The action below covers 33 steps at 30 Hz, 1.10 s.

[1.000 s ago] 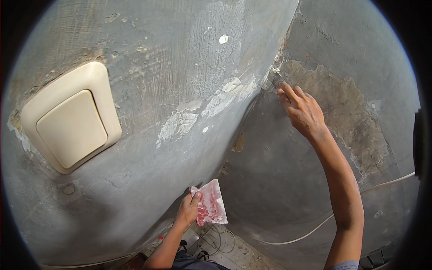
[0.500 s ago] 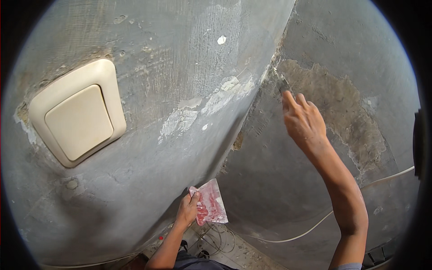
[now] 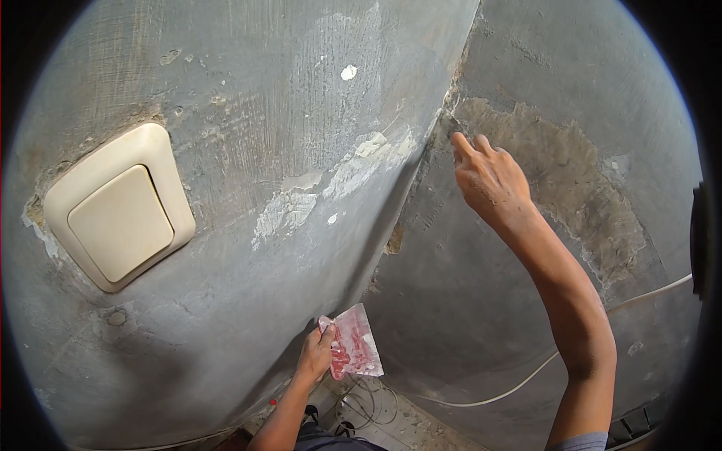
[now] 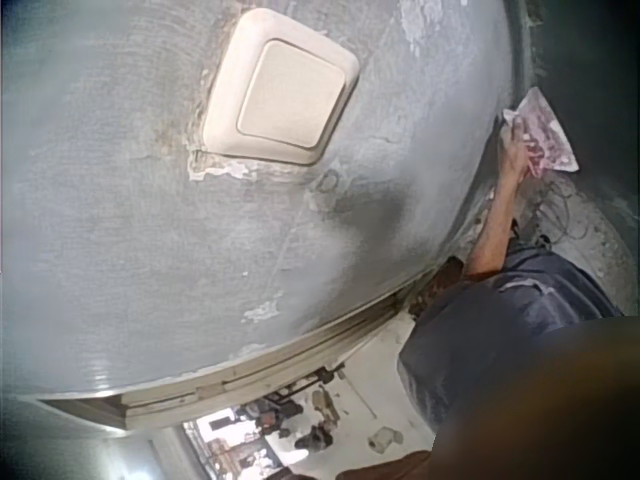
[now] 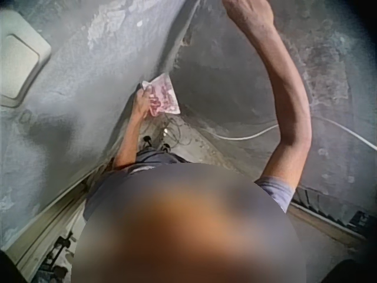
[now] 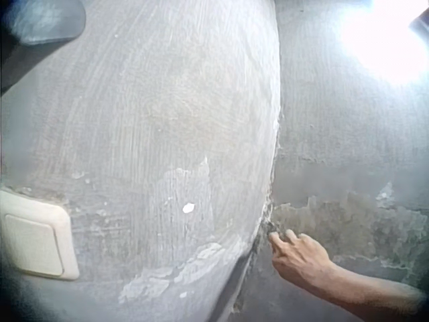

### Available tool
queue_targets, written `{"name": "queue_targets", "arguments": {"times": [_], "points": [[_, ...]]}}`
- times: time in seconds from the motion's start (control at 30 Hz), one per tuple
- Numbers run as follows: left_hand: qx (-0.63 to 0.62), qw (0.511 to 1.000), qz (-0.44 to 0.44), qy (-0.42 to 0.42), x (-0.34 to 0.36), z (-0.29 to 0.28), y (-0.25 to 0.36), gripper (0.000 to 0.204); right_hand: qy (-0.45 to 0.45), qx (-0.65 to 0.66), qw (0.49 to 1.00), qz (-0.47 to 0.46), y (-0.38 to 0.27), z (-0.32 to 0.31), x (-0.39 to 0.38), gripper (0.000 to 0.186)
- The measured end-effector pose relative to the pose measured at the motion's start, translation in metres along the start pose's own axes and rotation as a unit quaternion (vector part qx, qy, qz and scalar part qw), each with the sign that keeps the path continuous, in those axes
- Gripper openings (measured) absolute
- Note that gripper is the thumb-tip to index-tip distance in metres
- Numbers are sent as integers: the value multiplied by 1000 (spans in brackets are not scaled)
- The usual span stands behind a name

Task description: Patching or scraping a wall corner using putty knives and filler material.

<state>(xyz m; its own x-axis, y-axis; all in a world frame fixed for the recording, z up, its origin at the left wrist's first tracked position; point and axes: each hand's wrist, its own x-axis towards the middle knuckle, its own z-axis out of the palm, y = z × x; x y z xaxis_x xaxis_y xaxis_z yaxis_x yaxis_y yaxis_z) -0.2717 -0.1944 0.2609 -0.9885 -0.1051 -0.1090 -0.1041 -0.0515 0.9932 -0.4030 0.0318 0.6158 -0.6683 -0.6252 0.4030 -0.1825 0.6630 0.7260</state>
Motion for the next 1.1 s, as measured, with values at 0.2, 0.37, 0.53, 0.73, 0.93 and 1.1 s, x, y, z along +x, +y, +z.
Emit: {"name": "queue_targets", "arguments": {"times": [0.2,0.37,0.53,0.73,0.93,1.1], "points": [[0,1000,-3,23,0,1,-4,42,50,12,999,-13,5,-3,-4,20],[-22,1000,-18,3,-1,2,3,40,16,18,1000,-6,12,7,4,21],[-32,999,-9,2,0,3,8,37,12,9,1000,24,8,-17,-18,17],[-45,999,7,17,1,-4,-3,35,59,707,628,321,13,10,-54,32],[-77,996,-25,-39,-4,-6,11,27,59,862,382,327,15,37,-59,44],[-111,992,-44,-30,-13,-2,19,29,-13,841,452,298,25,45,-32,44]]}}
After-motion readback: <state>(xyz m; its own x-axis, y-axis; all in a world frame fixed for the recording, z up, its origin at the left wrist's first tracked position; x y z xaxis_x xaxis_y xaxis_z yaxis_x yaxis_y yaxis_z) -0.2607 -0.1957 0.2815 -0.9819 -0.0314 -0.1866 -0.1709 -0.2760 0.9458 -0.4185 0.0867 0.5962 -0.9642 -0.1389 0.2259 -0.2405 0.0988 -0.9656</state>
